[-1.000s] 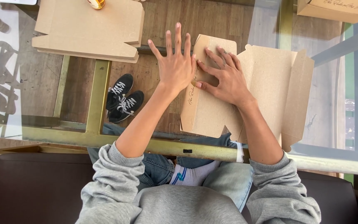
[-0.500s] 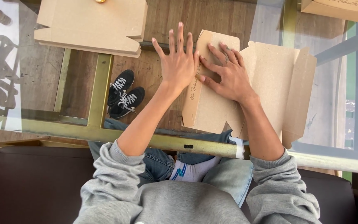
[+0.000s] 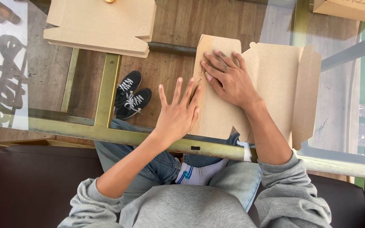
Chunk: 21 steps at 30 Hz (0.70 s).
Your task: Assembling a cardboard box by folding flaps and pressing them into place to secure the structure.
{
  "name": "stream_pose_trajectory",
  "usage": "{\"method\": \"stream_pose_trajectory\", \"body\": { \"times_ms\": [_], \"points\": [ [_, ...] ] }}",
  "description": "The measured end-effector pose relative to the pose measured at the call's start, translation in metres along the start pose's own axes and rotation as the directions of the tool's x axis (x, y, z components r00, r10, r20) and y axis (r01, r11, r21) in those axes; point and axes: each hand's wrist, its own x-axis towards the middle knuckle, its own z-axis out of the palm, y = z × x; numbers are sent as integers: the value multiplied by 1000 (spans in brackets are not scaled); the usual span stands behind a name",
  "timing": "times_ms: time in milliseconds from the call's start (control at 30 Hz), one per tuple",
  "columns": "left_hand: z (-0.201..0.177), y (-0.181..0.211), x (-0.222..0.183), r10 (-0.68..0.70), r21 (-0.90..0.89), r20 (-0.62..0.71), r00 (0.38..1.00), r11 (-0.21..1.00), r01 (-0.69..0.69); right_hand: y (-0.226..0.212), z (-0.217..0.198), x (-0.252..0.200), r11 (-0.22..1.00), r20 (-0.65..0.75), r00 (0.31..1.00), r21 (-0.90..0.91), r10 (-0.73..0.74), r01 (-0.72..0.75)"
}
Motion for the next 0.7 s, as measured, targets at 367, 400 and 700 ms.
{"method": "stream_pose_trajectory", "body": {
  "times_ms": [367,400,700],
  "points": [
    [7,3,-55,165,-23,-266,950,984,-177,-1,-4,1,1000,11,1000,-23,-15,15],
    [13,-1,-54,168,-69,-361,917,976,-206,-1,-3,0,999,11,1000,-29,-19,19],
    [-38,-23,57,130,-171,-458,879,958,-231,1,-1,-2,1000,1,1000,17,-7,7]
  ]
}}
